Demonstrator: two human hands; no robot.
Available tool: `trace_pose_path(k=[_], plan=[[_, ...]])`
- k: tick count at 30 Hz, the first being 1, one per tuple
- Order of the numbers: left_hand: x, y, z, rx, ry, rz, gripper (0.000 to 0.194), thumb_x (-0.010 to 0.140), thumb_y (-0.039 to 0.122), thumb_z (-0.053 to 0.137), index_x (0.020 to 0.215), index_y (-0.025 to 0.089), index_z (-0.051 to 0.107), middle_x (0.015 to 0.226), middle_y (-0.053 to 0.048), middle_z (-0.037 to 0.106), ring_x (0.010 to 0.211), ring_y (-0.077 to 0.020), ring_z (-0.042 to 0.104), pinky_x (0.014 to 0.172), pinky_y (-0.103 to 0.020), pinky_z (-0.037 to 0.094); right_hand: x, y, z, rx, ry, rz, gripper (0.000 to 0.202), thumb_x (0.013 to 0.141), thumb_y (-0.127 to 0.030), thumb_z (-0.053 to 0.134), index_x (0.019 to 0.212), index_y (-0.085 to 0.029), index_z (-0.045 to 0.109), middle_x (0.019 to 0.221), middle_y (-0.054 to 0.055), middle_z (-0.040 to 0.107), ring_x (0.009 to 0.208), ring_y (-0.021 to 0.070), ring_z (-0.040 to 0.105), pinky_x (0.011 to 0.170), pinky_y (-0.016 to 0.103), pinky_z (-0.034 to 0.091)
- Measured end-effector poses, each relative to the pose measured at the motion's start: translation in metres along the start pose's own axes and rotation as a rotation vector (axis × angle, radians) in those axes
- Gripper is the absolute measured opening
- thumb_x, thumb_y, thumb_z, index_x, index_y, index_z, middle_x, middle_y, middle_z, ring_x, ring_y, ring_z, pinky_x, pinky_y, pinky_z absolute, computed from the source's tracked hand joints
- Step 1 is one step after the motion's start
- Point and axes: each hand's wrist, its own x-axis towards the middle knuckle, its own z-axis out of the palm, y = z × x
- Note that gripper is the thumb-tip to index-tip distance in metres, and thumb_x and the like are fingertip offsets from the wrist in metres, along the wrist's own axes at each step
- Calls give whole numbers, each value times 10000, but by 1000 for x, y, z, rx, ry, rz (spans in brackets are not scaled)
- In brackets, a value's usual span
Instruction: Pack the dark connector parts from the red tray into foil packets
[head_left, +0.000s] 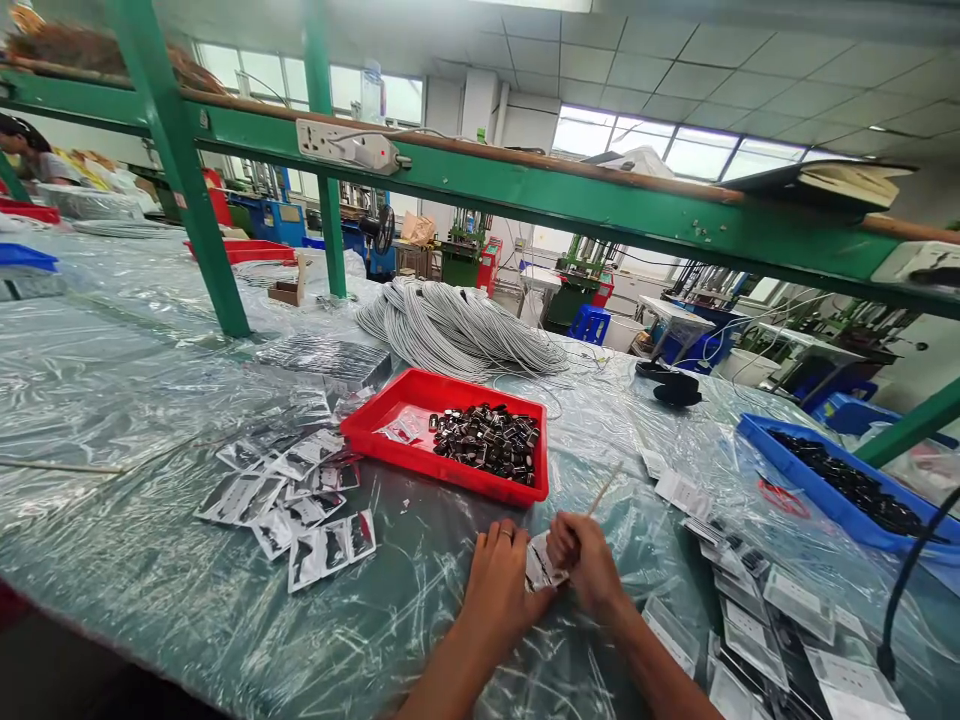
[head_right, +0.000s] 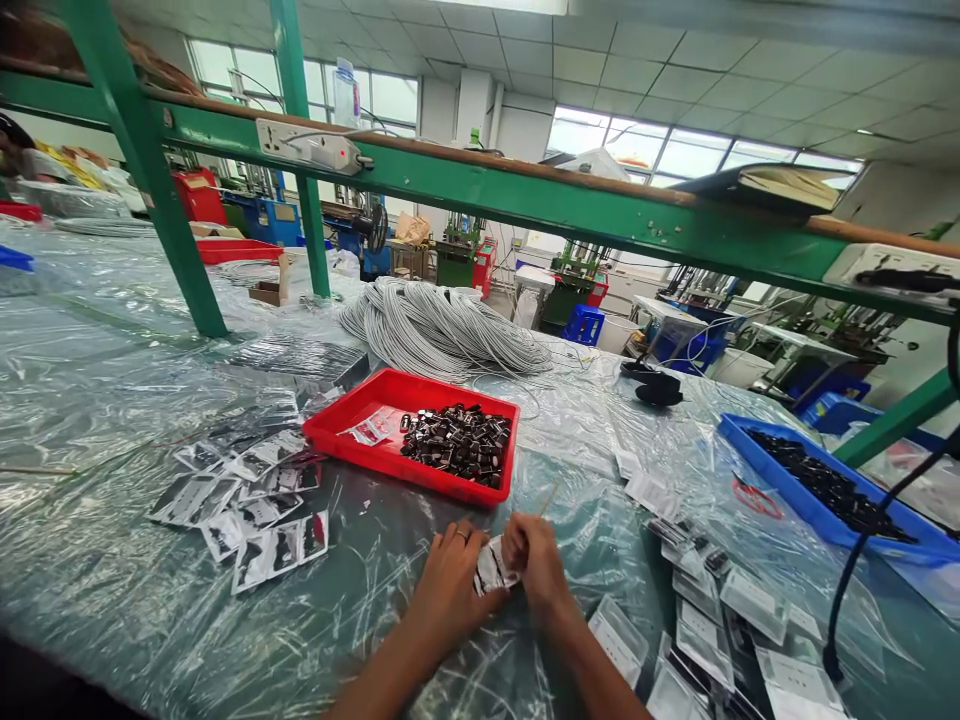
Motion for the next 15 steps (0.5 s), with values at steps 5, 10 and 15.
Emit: trace_pose_path(k=[5,10,15], plan=[[-9,6,3,23,42,-8,643,735,484,638,1258,118,567,1299,-193,545,1240,-376,432,1058,-502,282,23,-8,-1,66,32,-53,437,793,-422,580,479,-235,340,439,-92,217,416,90,143,433,287,137],[-2,10,6,2,32,82,547,801,472,582,1265,182,569,1272,-140,571,1160,-345,478,988,-481,341,26,7,2,58,84,-100,447,806,-441,556,479,-232,333,448,-79,254,424,96,194,436,286,165],[3,7,5,19,26,95,409,816,389,559,1169,188,606,1236,-125,587,1138,-329,491,968,-459,354,20,14,-1,-27,97,-57,463,826,-442,540,469,-237,326,440,-81,250,414,94,199,430,282,163]])
